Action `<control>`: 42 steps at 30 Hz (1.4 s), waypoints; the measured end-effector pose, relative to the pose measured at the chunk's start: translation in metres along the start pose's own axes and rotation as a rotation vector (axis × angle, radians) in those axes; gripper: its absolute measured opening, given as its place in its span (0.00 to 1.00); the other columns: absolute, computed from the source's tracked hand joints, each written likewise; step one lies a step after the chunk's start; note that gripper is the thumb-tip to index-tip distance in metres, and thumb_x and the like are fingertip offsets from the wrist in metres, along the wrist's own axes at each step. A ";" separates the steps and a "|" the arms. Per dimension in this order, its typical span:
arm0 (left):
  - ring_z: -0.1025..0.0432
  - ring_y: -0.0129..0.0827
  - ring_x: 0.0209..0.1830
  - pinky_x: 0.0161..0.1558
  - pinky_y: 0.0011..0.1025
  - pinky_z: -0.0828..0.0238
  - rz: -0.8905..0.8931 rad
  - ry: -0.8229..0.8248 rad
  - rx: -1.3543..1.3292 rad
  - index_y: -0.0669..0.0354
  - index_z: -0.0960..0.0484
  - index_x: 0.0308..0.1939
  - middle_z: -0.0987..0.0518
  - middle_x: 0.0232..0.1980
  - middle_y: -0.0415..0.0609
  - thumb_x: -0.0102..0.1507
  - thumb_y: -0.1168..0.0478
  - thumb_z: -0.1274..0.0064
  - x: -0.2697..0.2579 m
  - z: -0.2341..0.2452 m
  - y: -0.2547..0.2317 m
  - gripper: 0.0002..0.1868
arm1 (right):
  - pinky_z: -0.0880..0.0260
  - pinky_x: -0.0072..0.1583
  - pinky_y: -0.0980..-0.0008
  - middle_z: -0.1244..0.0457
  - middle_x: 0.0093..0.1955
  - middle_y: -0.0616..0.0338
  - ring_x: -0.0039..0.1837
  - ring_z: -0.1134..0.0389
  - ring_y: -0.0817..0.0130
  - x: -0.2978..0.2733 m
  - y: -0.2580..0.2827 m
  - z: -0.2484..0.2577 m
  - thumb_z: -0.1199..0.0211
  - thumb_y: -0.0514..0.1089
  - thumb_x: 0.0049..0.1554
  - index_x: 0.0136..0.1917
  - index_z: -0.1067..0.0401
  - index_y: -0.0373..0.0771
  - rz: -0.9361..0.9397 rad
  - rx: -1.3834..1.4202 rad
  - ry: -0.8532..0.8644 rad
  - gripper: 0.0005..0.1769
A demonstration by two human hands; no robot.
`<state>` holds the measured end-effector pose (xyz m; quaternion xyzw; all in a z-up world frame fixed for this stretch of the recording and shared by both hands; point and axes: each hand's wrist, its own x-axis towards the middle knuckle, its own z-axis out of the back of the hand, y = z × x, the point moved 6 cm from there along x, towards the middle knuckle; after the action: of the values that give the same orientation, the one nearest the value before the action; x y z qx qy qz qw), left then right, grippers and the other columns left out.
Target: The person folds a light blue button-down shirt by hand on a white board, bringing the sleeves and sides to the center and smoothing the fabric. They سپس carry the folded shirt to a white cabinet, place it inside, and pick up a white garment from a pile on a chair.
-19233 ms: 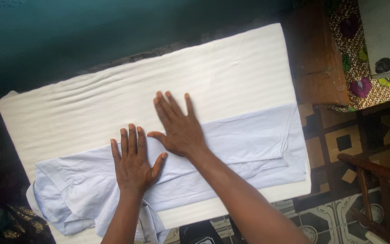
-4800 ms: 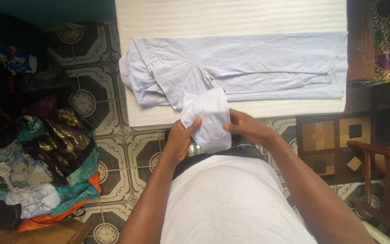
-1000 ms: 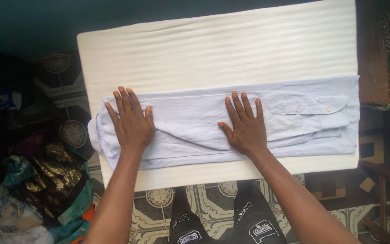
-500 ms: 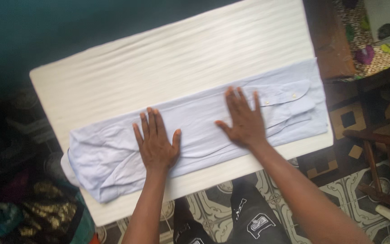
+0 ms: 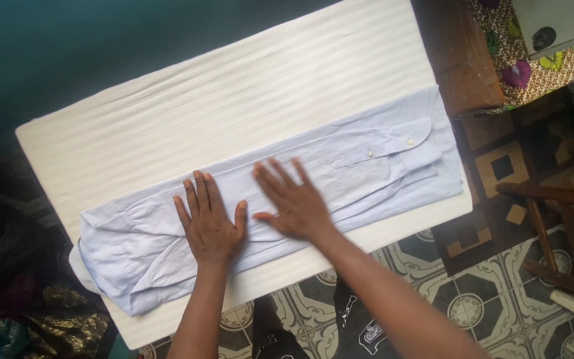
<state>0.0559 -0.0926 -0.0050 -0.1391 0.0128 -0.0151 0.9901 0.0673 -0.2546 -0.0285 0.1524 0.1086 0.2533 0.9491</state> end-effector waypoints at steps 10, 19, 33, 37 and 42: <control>0.61 0.51 0.85 0.80 0.55 0.74 0.022 0.032 0.022 0.68 0.51 0.80 0.51 0.84 0.59 0.70 0.37 0.64 -0.004 -0.004 0.003 0.46 | 0.71 0.82 0.44 0.64 0.88 0.50 0.87 0.68 0.55 -0.045 -0.105 0.048 0.62 0.77 0.64 0.85 0.64 0.35 -0.202 -0.028 -0.159 0.54; 0.64 0.49 0.86 0.81 0.54 0.76 -0.008 0.021 0.034 0.66 0.55 0.81 0.55 0.85 0.58 0.72 0.38 0.67 -0.005 -0.010 0.005 0.44 | 0.73 0.80 0.37 0.65 0.86 0.49 0.86 0.68 0.55 -0.055 -0.130 0.041 0.64 0.78 0.60 0.83 0.63 0.37 -0.257 -0.146 -0.054 0.55; 0.62 0.51 0.86 0.82 0.53 0.77 -0.159 0.100 -0.108 0.67 0.59 0.81 0.56 0.86 0.59 0.60 0.59 0.60 0.018 -0.015 -0.112 0.47 | 0.73 0.82 0.42 0.62 0.88 0.50 0.87 0.64 0.57 -0.071 -0.143 0.059 0.64 0.61 0.65 0.84 0.59 0.35 -0.268 -0.167 -0.128 0.42; 0.63 0.43 0.87 0.82 0.52 0.77 -0.291 0.183 -0.151 0.62 0.56 0.82 0.55 0.86 0.53 0.69 0.43 0.63 0.035 -0.062 -0.210 0.44 | 0.74 0.79 0.43 0.63 0.85 0.48 0.85 0.64 0.57 -0.066 -0.143 0.061 0.61 0.59 0.61 0.82 0.58 0.35 -0.254 -0.154 -0.164 0.42; 0.64 0.42 0.86 0.81 0.49 0.77 -0.312 0.226 -0.173 0.58 0.53 0.81 0.54 0.85 0.52 0.67 0.27 0.72 0.036 -0.081 -0.198 0.49 | 0.72 0.82 0.45 0.62 0.87 0.53 0.87 0.65 0.61 -0.072 -0.146 0.056 0.61 0.53 0.64 0.83 0.58 0.37 -0.289 -0.211 -0.086 0.38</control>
<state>0.0841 -0.3061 -0.0294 -0.2213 0.1033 -0.1827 0.9524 0.0876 -0.4249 -0.0171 0.0457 0.0618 0.1174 0.9901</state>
